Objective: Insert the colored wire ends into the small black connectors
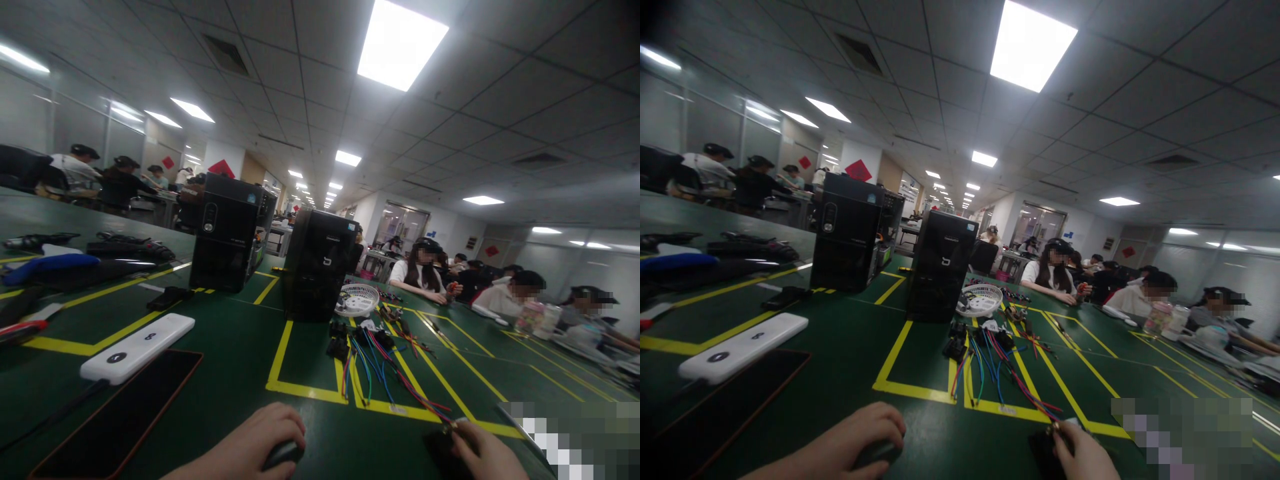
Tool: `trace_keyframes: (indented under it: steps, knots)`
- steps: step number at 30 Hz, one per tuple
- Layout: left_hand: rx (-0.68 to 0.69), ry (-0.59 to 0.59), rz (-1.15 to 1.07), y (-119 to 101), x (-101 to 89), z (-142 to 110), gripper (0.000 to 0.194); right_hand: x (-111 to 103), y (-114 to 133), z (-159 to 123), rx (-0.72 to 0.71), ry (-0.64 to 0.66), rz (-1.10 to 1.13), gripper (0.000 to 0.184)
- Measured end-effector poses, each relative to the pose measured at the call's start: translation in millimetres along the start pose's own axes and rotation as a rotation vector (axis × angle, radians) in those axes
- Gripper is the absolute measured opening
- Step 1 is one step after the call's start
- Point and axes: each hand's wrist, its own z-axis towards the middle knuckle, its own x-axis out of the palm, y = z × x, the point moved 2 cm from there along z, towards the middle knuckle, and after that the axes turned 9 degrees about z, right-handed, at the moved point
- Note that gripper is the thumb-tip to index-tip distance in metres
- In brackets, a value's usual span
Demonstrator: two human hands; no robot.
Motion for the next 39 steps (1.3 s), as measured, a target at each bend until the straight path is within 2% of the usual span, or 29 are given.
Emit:
trace_keyframes:
  steps: [6,12,21,31,39]
  knots:
    - [0.006,0.004,0.014,2,1.2,0,0.032,7,6,1,-0.13,-0.063,-0.063,0.032]
    - [0.011,-0.004,0.009,3,2.2,0,0.032,12,4,2,-0.12,-0.104,-0.116,0.031]
    - [0.003,0.002,0.029,0,0.2,1,0.032,13,7,1,-0.078,-0.021,-0.171,0.031]
    - [0.0,0.013,0.025,0,-0.5,0,0.031,3,48,-16,-0.083,0.035,-0.249,0.031]
    - [0.008,0.006,0.039,-2,0.8,0,0.032,6,36,-11,-0.119,0.015,-0.195,0.029]
